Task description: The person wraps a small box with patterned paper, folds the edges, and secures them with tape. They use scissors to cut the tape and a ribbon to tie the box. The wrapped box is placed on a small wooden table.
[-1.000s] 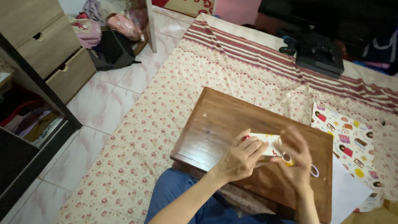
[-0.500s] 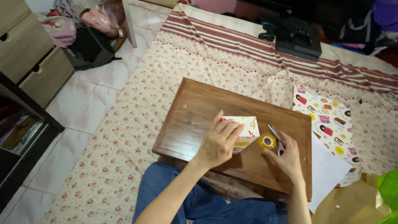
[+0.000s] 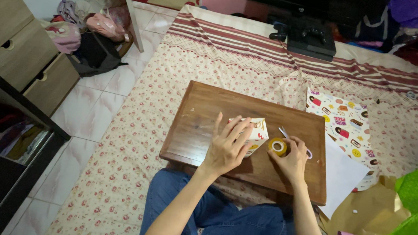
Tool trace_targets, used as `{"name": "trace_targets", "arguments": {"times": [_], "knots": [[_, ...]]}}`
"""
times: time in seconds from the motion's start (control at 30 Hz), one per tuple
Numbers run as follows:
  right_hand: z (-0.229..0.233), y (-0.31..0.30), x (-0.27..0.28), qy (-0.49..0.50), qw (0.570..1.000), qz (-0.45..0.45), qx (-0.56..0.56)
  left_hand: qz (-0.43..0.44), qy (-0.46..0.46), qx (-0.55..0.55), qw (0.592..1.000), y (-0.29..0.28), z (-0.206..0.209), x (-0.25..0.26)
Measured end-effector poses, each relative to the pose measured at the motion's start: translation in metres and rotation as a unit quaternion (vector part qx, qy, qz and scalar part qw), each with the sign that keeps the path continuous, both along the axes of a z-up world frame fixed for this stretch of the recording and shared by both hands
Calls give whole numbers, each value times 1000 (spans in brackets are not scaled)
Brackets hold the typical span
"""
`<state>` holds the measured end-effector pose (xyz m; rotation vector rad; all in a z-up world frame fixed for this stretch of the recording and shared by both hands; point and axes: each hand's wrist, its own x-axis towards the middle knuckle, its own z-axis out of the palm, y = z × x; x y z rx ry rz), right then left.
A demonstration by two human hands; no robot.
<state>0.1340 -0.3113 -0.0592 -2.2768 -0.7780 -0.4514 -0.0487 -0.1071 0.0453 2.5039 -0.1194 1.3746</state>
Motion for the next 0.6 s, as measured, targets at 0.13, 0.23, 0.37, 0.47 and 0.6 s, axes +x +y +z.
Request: {"name": "trace_targets", "arguments": {"times": [0.13, 0.23, 0.37, 0.47, 0.6], "knots": [[23, -11, -24, 53, 990, 78, 103, -17, -40, 10, 999, -8, -4, -3], [49, -26, -56, 62, 981, 124, 133, -79, -86, 6, 993, -35, -7, -9], [80, -43, -91, 49, 975, 161, 145, -159, -11, -194, 968, -83, -4, -24], [92, -52, -104, 11, 965, 221, 138, -189, 69, -312, 929, -94, 0, -17], [91, -65, -109, 50, 962, 217, 161, -238, 149, -462, 841, -99, -8, -3]]}}
